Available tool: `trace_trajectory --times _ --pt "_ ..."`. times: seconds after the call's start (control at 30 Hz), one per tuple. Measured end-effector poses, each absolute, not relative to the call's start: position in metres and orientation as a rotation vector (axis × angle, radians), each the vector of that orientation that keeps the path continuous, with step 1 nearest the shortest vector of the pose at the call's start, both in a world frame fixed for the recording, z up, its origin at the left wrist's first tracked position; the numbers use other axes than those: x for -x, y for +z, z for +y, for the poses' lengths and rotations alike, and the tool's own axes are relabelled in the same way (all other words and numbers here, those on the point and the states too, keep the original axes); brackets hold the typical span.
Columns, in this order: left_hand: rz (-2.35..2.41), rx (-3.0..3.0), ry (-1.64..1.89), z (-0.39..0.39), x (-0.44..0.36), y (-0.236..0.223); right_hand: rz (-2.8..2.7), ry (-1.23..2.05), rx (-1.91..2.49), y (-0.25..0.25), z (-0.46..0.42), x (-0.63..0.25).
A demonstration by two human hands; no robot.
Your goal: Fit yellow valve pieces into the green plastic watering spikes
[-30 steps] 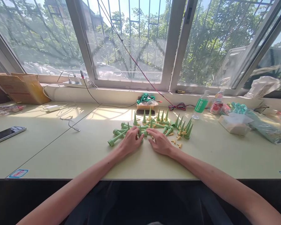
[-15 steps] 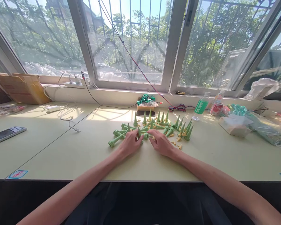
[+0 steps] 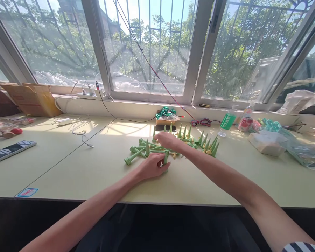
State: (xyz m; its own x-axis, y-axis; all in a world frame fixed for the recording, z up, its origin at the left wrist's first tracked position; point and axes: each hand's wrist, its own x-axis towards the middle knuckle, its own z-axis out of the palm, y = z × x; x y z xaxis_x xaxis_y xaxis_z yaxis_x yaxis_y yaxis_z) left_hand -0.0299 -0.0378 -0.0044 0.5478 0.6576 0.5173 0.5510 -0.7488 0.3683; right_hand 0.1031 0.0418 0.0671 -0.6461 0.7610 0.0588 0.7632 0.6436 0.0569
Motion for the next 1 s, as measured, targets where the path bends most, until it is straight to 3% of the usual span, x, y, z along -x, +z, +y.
trace_trajectory --times 0.63,1.0 --pt "1.02 -2.593 0.941 -0.04 0.026 -0.002 -3.028 -0.35 1.289 0.057 0.057 -0.078" --pt "1.057 -2.537 0.972 -0.034 0.025 -0.007 -2.666 -0.334 1.082 0.07 0.015 -0.11"
